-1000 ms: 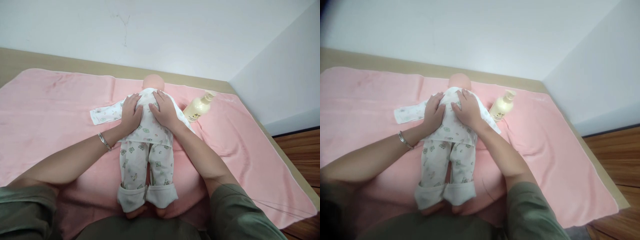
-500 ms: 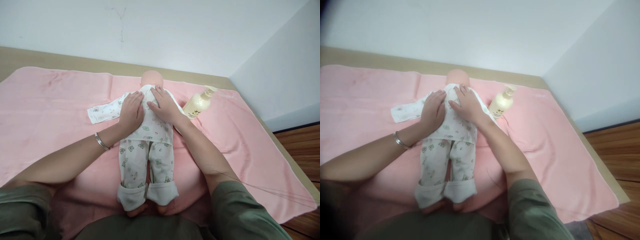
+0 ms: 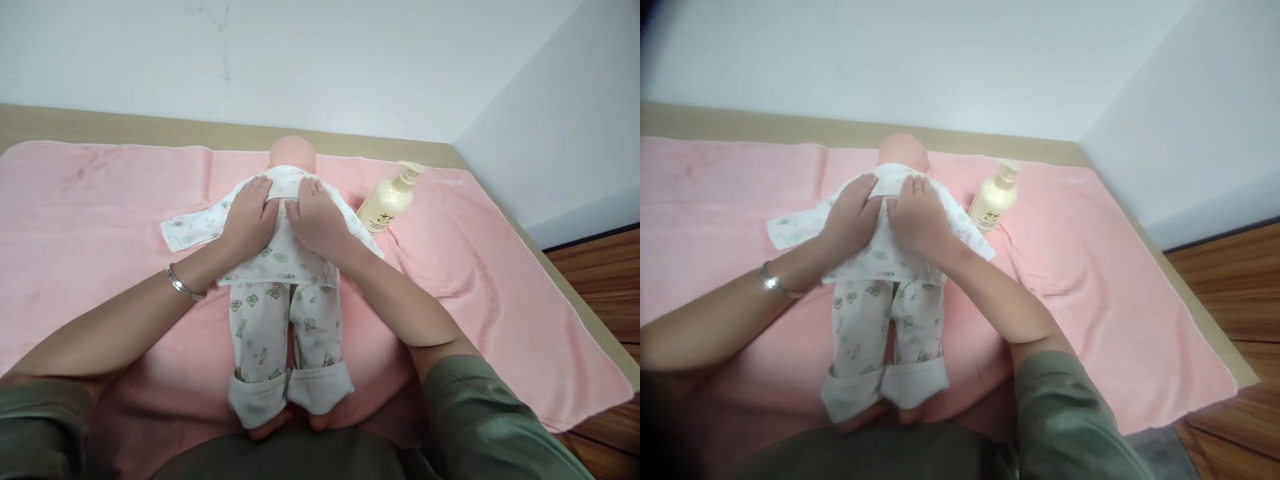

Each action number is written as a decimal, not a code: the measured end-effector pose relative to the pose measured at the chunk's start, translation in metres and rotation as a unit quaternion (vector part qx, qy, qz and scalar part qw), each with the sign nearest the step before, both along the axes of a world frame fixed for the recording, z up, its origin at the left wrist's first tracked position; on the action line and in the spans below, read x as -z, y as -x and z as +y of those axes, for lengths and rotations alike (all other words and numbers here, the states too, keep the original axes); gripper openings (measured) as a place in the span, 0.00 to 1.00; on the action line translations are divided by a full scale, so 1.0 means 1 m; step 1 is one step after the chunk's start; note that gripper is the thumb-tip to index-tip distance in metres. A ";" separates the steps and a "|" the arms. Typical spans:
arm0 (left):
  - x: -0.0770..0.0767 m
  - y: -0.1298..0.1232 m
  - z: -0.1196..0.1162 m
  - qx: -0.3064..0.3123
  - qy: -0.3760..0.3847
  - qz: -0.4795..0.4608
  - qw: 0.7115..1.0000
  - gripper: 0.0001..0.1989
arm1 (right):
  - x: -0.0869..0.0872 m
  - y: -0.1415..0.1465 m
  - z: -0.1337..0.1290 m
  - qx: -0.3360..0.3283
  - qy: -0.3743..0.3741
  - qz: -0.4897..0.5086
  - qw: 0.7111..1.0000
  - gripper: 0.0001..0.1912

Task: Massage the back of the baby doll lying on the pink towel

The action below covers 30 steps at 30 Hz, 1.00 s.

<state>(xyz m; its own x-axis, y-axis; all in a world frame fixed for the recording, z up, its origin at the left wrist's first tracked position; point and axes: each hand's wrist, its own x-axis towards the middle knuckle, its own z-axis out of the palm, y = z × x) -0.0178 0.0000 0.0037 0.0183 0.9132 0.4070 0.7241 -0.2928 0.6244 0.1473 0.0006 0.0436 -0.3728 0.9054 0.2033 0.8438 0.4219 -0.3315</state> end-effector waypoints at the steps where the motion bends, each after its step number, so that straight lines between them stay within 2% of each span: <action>1: 0.000 -0.004 -0.006 0.001 -0.002 0.013 1.000 0.28 | 0.000 -0.002 0.008 0.016 0.011 0.007 1.000 0.35; 5: 0.001 -0.007 -0.014 0.016 -0.008 0.030 0.999 0.27 | 0.000 -0.003 0.019 0.041 0.010 -0.002 0.999 0.36; 12: -0.005 0.010 0.014 -0.021 0.061 -0.020 0.998 0.29 | -0.011 0.002 -0.013 0.003 -0.019 -0.069 0.997 0.32; 17: -0.008 -0.005 -0.007 -0.001 0.025 0.034 0.999 0.28 | -0.012 -0.008 0.014 0.021 0.032 -0.024 0.999 0.25; 21: -0.002 -0.013 -0.022 0.029 -0.006 0.060 0.998 0.30 | -0.008 -0.012 0.029 0.030 0.008 -0.018 0.999 0.24; 24: -0.003 -0.010 -0.016 0.039 0.026 0.053 0.997 0.32 | -0.008 -0.008 0.017 0.026 -0.005 -0.055 0.998 0.26; 28: -0.011 0.001 0.001 0.017 0.120 0.018 0.992 0.38 | -0.007 0.001 -0.014 0.020 -0.061 -0.108 0.992 0.27; 30: -0.014 0.004 0.006 0.005 0.136 -0.009 0.991 0.37 | -0.006 0.002 -0.019 0.009 -0.077 -0.104 0.992 0.25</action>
<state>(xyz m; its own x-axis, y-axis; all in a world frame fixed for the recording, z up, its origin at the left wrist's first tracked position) -0.0221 0.0063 0.0179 0.0235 0.9889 0.1470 0.7099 -0.1201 0.6940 0.1450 -0.0186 0.0492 -0.4051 0.8763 0.2608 0.8952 0.4382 -0.0818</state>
